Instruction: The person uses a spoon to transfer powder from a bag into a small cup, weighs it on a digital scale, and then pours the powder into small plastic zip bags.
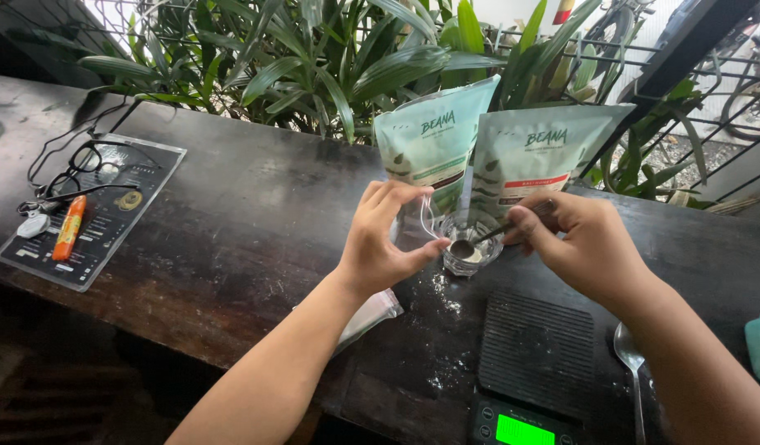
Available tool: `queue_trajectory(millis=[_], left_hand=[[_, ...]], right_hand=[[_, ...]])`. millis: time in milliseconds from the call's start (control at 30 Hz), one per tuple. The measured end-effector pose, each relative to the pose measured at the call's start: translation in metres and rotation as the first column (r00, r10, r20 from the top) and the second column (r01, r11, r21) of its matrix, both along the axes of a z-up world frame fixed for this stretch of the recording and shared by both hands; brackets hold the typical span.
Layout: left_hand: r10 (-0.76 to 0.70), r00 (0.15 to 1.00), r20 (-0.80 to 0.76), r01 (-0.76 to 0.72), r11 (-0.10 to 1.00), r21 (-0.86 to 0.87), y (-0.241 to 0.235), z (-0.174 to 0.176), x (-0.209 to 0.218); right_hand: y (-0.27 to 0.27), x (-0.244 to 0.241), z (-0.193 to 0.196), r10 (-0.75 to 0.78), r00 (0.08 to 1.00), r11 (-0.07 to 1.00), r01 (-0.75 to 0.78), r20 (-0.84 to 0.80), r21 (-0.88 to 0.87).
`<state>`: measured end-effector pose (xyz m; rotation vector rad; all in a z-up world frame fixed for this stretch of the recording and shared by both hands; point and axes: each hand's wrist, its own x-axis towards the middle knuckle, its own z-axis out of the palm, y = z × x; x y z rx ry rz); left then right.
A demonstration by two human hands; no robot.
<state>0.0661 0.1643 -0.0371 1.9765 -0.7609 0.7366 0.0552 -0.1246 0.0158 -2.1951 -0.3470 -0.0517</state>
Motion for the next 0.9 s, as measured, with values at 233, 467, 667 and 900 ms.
queue_trajectory(millis=[233,467,667,900], left_hand=[[-0.001,1.000,-0.009,0.001,1.000,-0.004,-0.001,0.001,-0.001],[-0.004,1.000,-0.017,0.004,1.000,0.001,0.000,0.000,-0.002],[-0.011,1.000,-0.017,0.011,1.000,0.000,-0.001,0.002,-0.003],[-0.024,1.000,-0.005,0.024,1.000,0.011,0.000,0.002,-0.003]], right_hand=[[0.002,0.003,0.008,0.011,0.997,0.997,-0.005,-0.079,0.083],[0.001,0.017,0.013,-0.184,0.869,0.926,0.310,-0.459,0.216],[-0.023,0.035,-0.024,-0.087,0.865,0.854,0.321,-0.495,0.409],[-0.029,0.036,-0.011,-0.137,0.858,0.803,0.389,-0.496,0.451]])
